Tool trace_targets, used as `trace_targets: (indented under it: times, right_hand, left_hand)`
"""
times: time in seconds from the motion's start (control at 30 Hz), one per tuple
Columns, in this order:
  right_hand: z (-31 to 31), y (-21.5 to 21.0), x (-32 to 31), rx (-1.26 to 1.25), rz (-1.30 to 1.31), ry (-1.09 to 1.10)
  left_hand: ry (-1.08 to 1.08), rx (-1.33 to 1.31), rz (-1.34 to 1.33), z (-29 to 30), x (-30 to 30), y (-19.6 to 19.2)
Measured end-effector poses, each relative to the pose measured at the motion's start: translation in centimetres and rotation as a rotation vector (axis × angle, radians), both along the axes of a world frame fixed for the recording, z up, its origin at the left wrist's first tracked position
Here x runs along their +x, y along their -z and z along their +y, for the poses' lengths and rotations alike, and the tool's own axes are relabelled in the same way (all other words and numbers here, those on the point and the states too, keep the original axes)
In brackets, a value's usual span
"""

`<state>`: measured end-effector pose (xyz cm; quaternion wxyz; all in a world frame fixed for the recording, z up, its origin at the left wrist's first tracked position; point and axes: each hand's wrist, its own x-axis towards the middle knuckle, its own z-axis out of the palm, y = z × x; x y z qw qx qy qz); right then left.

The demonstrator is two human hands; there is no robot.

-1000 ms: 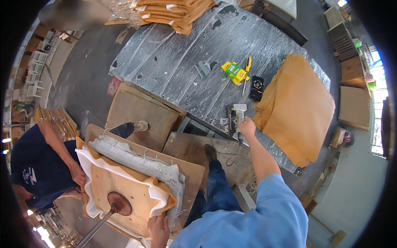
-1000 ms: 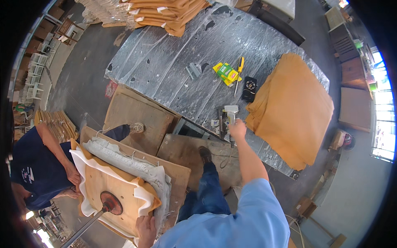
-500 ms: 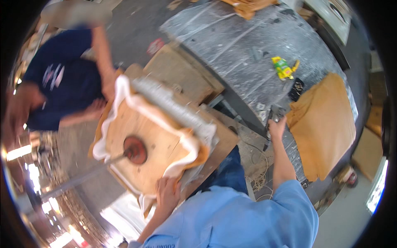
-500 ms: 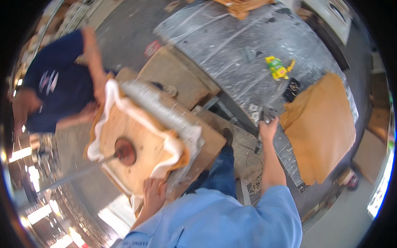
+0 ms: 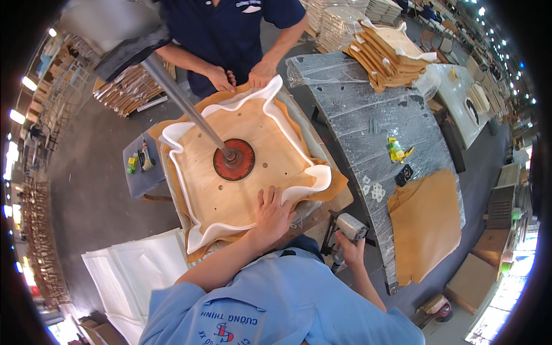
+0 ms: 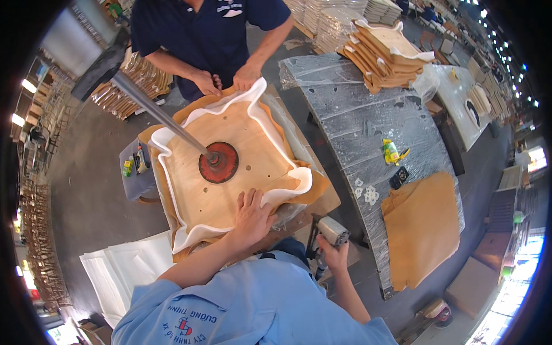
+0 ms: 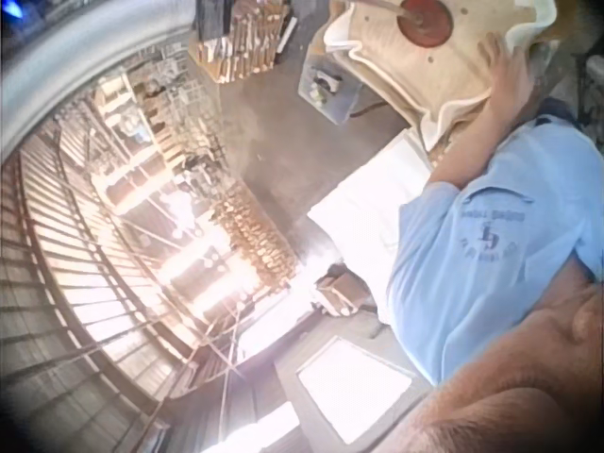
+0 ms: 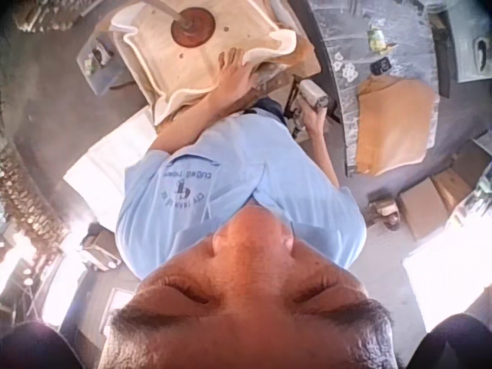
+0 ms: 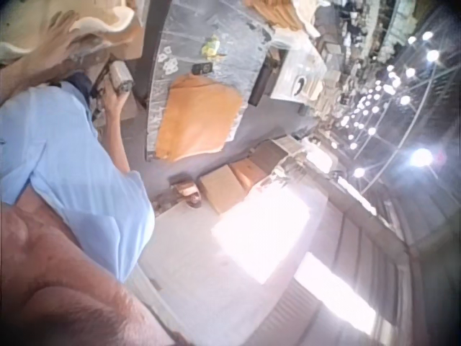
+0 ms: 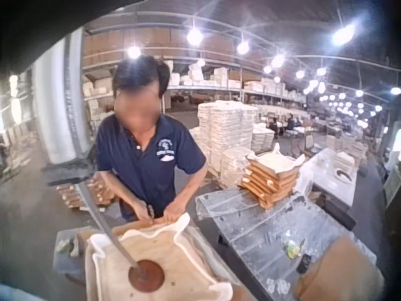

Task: The person uses a staple gun to attach white fabric to a wooden chair seat frame while a coworker assists by applying adhesive. The person repeatedly staples the fabric edges, flips the seat, and places a brown protective sheet over the finished side.

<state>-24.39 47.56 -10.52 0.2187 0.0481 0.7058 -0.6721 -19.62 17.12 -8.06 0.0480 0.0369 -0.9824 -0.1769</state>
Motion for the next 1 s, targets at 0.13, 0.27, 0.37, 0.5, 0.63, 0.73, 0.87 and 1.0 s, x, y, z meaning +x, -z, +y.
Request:
trace_targets:
  times: [0.13,0.27,0.37,0.5,0.63,0.73,0.87,1.0]
  right_hand:
    - [-1.6,-2.0,-0.1,0.023,0.026,-0.164]
    - [-2.8,-2.6,-1.0,0.012,0.010,-0.312]
    - [-4.4,-3.2,-1.9,-0.011,-0.036,-0.412]
    - [-6.8,-4.6,-3.9,0.058,-0.082,-0.483]
    - [-9.9,-5.2,-5.5,0.190,-0.030,-0.532]
    - [-12.6,-6.2,-6.3,0.292,-0.033,-0.575]
    - [-15.3,-7.0,-7.2,0.376,-0.063,-0.623]
    - [-17.0,-6.8,-7.9,0.442,-0.111,-0.667]
  left_hand:
    - [0.001,0.004,-0.063,-0.7,0.2,0.7]
    - [-0.019,0.024,-0.095,-1.7,0.4,1.6]
    - [-0.063,0.088,-0.064,-2.9,-0.4,1.7]
    - [-0.072,0.173,-0.028,-3.8,-1.2,2.2]
    - [-0.094,0.228,-0.031,-4.7,-1.8,3.0]
    - [-0.167,0.285,-0.007,-4.8,-1.9,4.3]
    - [-0.236,0.348,0.087,-4.4,-2.2,5.6]
    - [-0.260,0.403,0.123,-4.6,-2.1,6.0]
